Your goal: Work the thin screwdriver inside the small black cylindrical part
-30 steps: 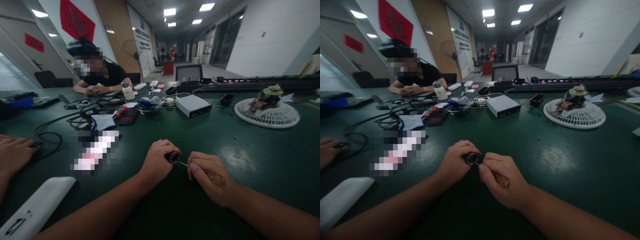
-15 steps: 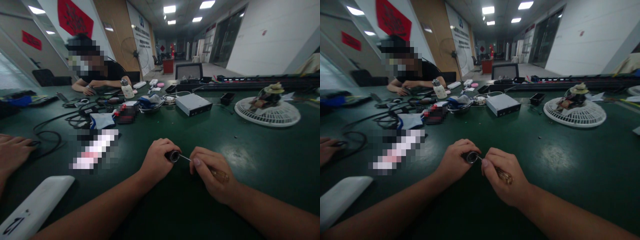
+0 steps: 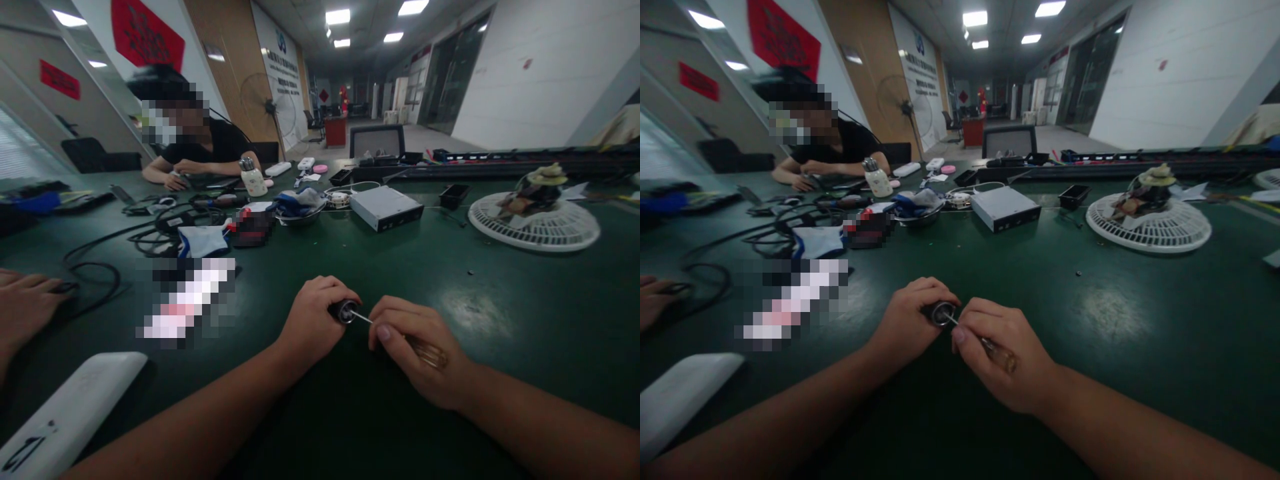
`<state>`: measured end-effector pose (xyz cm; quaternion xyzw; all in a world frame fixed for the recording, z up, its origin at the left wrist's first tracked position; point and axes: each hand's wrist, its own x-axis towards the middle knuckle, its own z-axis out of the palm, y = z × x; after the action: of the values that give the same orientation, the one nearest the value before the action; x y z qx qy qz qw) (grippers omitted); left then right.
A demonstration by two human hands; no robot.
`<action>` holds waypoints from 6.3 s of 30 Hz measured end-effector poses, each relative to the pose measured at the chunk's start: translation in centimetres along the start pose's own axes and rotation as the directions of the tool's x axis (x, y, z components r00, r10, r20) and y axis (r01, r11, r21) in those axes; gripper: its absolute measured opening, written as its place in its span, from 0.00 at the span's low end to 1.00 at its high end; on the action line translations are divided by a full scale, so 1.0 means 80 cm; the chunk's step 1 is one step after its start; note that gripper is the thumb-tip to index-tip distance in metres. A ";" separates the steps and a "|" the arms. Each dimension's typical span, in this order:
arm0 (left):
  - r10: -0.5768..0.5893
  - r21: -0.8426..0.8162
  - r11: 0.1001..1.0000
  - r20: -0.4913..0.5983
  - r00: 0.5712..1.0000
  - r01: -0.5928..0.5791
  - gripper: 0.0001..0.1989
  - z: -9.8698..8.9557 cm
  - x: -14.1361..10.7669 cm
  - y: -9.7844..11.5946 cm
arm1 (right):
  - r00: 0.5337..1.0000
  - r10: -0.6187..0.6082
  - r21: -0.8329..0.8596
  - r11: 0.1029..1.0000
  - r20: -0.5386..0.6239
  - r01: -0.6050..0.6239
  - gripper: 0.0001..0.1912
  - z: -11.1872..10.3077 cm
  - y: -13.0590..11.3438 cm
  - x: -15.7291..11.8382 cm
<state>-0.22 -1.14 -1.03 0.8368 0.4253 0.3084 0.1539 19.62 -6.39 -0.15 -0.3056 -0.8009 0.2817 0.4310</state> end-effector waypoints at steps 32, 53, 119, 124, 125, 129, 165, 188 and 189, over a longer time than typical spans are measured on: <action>0.021 0.063 0.998 0.034 0.999 -0.023 0.20 0.002 -0.002 0.001 | 0.998 0.032 -0.025 0.999 -0.046 -0.033 0.16 0.002 0.001 0.000; -0.196 0.015 0.980 -0.023 0.980 0.196 0.14 0.004 0.000 -0.001 | 0.969 0.245 -0.277 0.931 -0.005 -0.237 0.14 0.007 0.014 0.004; 0.001 -0.110 0.994 -0.065 0.998 -0.008 0.14 0.004 -0.004 -0.001 | 0.991 -0.078 0.070 0.994 -0.111 0.086 0.17 0.000 0.002 -0.002; 0.003 -0.107 0.994 -0.036 0.999 -0.007 0.15 0.004 -0.004 -0.001 | 0.984 -0.046 0.057 0.997 -0.172 0.056 0.15 0.000 0.003 -0.004; 0.003 -0.104 0.995 -0.036 0.999 -0.007 0.15 0.005 -0.004 -0.001 | 0.988 -0.050 0.069 0.996 -0.147 0.061 0.14 -0.001 0.001 -0.003; 0.020 -0.088 0.996 -0.049 0.999 -0.024 0.15 0.005 -0.005 -0.001 | 0.995 -0.085 0.088 0.992 -0.053 0.090 0.15 -0.002 -0.001 -0.001; 0.006 -0.092 0.996 -0.021 1.000 -0.008 0.15 0.003 -0.004 0.000 | 0.992 -0.053 0.060 0.996 -0.112 0.060 0.14 0.002 0.001 -0.003; -0.017 -0.096 0.995 -0.025 1.000 0.014 0.15 0.003 -0.005 -0.001 | 0.988 -0.063 0.053 0.996 -0.141 0.072 0.15 0.002 0.002 -0.002; -0.012 -0.093 0.996 -0.027 1.000 0.010 0.15 0.003 -0.005 -0.001 | 0.990 -0.065 0.062 0.995 -0.123 0.073 0.15 0.002 0.002 -0.002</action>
<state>-0.25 -1.42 -1.41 0.8221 0.4173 0.3383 0.1885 19.58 -6.40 -0.41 -0.2798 -0.7736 0.2738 0.4983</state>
